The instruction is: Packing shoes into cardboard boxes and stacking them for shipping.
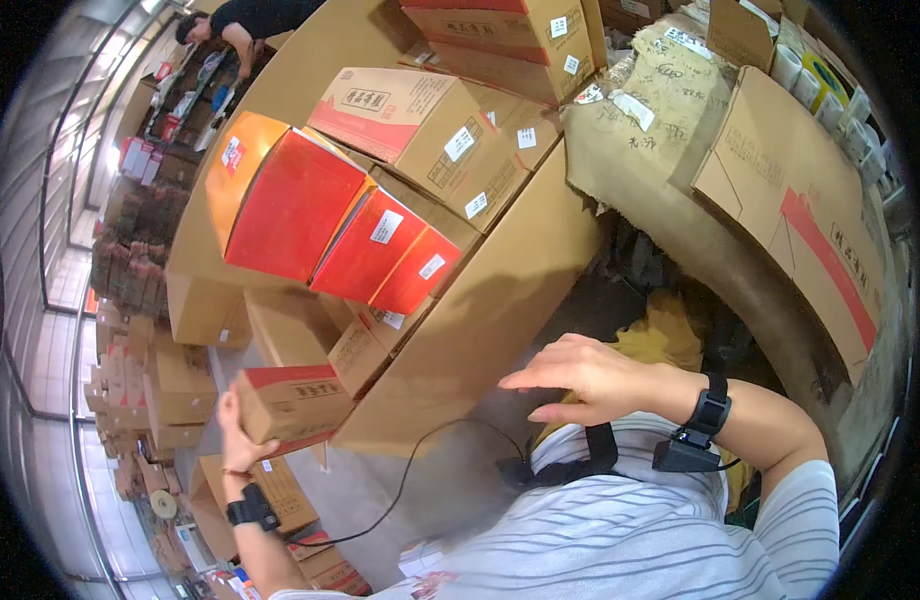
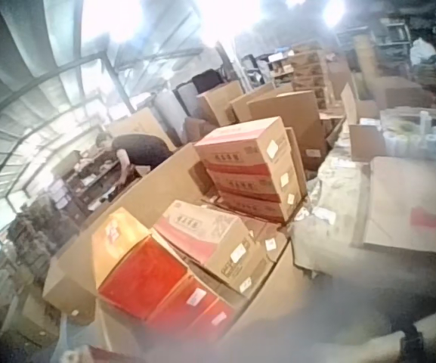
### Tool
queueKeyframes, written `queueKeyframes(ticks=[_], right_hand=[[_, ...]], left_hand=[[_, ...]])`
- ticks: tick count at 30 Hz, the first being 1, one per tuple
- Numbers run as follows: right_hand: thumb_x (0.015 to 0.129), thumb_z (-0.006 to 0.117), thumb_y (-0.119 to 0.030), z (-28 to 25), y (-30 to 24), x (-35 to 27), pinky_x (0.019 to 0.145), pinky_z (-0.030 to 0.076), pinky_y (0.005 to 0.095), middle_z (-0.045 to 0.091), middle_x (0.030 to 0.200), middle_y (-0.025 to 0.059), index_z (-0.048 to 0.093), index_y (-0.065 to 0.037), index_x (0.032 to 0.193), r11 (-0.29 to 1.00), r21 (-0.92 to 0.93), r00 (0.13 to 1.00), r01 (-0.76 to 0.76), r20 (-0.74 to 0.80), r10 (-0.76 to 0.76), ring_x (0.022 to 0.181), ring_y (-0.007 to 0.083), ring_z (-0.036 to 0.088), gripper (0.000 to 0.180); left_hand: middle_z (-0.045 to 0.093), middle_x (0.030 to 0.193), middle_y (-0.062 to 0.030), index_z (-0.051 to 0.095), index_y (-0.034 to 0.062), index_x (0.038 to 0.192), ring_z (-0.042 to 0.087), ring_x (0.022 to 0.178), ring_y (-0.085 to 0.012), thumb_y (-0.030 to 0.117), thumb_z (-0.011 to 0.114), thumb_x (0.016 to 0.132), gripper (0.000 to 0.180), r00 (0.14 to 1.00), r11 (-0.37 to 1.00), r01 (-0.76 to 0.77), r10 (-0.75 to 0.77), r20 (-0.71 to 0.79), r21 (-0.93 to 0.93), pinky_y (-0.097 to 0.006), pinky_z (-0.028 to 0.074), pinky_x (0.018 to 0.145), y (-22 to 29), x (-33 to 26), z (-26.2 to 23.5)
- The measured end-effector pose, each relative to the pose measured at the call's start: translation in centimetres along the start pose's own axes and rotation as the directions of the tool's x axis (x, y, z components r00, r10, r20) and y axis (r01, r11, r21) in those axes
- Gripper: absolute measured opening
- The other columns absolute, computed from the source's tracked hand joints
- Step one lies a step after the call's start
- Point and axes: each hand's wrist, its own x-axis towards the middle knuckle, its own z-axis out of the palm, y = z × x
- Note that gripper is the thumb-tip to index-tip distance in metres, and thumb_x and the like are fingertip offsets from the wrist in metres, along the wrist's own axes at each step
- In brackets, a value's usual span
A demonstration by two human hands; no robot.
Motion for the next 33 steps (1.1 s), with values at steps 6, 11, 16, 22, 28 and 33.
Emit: queueKeyframes(ticks=[6, 11, 16, 22, 28, 33], right_hand=[[0.081, 0.068, -0.022, 0.3, 0.4, 0.5, 0.077, 0.042, 0.0328, 0.064, 0.096, 0.0036, 0.058, -0.012, 0.119, 0.998, -0.024, 0.996, -0.061, 0.068, 0.063, 0.087, 0.0203, 0.059, 0.04], [0.081, 0.068, -0.022, 0.3, 0.6, 0.1, 0.078, 0.043, 0.0341, 0.065, 0.092, 0.0042, 0.058, -0.011, 0.117, 0.987, -0.025, 0.986, -0.161, 0.03, 0.162, 0.089, 0.0211, 0.061, 0.039], [0.082, 0.066, -0.024, 0.4, 1.0, -0.7, 0.078, 0.044, 0.035, 0.065, 0.093, 0.0053, 0.059, -0.012, 0.116, 0.979, -0.023, 0.979, -0.203, 0.028, 0.203, 0.089, 0.0224, 0.06, 0.037], [0.084, 0.062, -0.027, -2.9, -0.8, -5.2, 0.076, 0.044, 0.0375, 0.064, 0.093, 0.0081, 0.059, -0.013, 0.115, 0.947, -0.254, 0.966, -0.195, 0.117, 0.231, 0.088, 0.0271, 0.059, 0.034], [0.086, 0.061, -0.028, -5.8, -2.3, -14.8, 0.08, 0.045, 0.0391, 0.061, 0.103, 0.0109, 0.061, -0.01, 0.113, 0.865, -0.271, 0.876, -0.422, -0.368, 0.312, 0.096, 0.0283, 0.057, 0.032], [0.079, 0.067, -0.015, -9.6, -6.2, -22.7, 0.083, 0.046, 0.0363, 0.06, 0.102, 0.0094, 0.065, -0.008, 0.098, 0.692, -0.285, 0.548, -0.663, -0.815, 0.189, 0.096, 0.0278, 0.057, 0.021]], left_hand=[[0.027, 0.134, -0.0202, 0.021, 0.0098, 0.145, 0.027, 0.127, -0.0359, 0.03, 0.083, 0.04, 0.123, 0.954, 0.992, 0.128, -0.123, 0.275, -0.001, -0.041, 0.027, 0.107, -5.5, 1.9, 10.4], [0.022, 0.145, -0.0167, 0.019, 0.0183, 0.145, 0.019, 0.134, -0.0343, 0.038, 0.055, 0.081, 0.077, 0.905, 0.846, 0.39, -0.425, 0.017, 0.364, -0.056, 0.015, 0.107, -7.7, 0.1, 22.8], [0.025, 0.147, -0.0078, 0.024, 0.027, 0.143, 0.02, 0.135, -0.0315, 0.04, 0.042, 0.091, 0.056, 0.827, 0.784, 0.531, -0.562, 0.005, 0.322, -0.058, 0.015, 0.106, -5.4, 3.6, 23.2], [0.062, 0.1, -0.0177, 0.061, 0.0068, 0.104, 0.06, 0.091, -0.0367, 0.045, 0.047, 0.088, 0.043, 0.913, 0.868, 0.388, -0.409, 0.002, 0.311, -0.052, 0.047, 0.078, 0.8, 7.6, 21.7], [0.046, 0.12, -0.0287, 0.048, -0.003, 0.12, 0.044, 0.111, -0.0407, 0.028, 0.053, 0.085, 0.047, 0.954, 0.977, -0.17, 0.196, -0.226, 0.126, -0.047, 0.033, 0.097, 4.8, 7.2, 23.0], [0.054, 0.119, -0.0186, 0.053, 0.005, 0.122, 0.051, 0.112, -0.0323, 0.03, 0.06, 0.082, 0.049, 0.686, 0.619, -0.727, 0.665, -0.295, -0.296, -0.046, 0.04, 0.091, 28.8, 7.9, 24.1]])
